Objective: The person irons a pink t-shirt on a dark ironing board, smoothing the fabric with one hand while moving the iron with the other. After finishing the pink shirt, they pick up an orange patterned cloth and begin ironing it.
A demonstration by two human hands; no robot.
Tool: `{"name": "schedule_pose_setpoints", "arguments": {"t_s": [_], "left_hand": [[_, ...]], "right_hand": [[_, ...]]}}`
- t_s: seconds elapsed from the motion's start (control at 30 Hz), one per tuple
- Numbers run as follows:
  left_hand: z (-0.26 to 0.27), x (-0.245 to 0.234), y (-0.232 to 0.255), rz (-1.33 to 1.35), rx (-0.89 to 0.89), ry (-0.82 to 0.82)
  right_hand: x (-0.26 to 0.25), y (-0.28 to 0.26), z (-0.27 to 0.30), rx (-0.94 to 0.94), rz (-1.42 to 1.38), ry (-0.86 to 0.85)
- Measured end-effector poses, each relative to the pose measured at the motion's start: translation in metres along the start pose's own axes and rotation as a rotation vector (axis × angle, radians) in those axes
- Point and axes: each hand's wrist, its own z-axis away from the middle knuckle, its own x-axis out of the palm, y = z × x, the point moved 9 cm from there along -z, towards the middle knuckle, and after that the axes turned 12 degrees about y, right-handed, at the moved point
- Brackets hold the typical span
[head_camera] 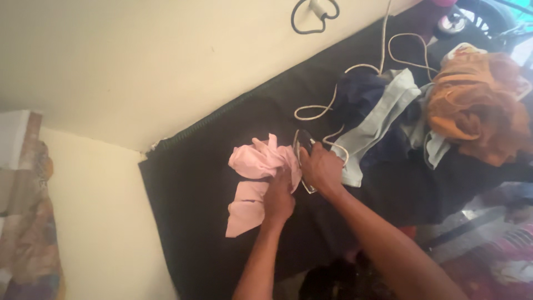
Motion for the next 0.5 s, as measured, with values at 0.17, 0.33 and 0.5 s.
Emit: {"name": "schedule_pose_setpoints", "arguments": {"t_s": [0.17, 0.33, 0.5], "left_hand": [[0.013, -0.016, 0.000, -0.040, 0.021, 0.119], [0.035, -0.034, -0.004, -0.238, 0.002, 0.232], [0.012, -0.033, -0.005, -0.360, 0.034, 0.245]], "right_hand": [[0.008, 0.003, 0.000, 0.070, -0.100, -0.049], [0.029, -0.014, 0.029, -0.208, -0.010, -0.146], [0.034, -0.031, 0.020, -0.223, -0.040, 0.024]]}}
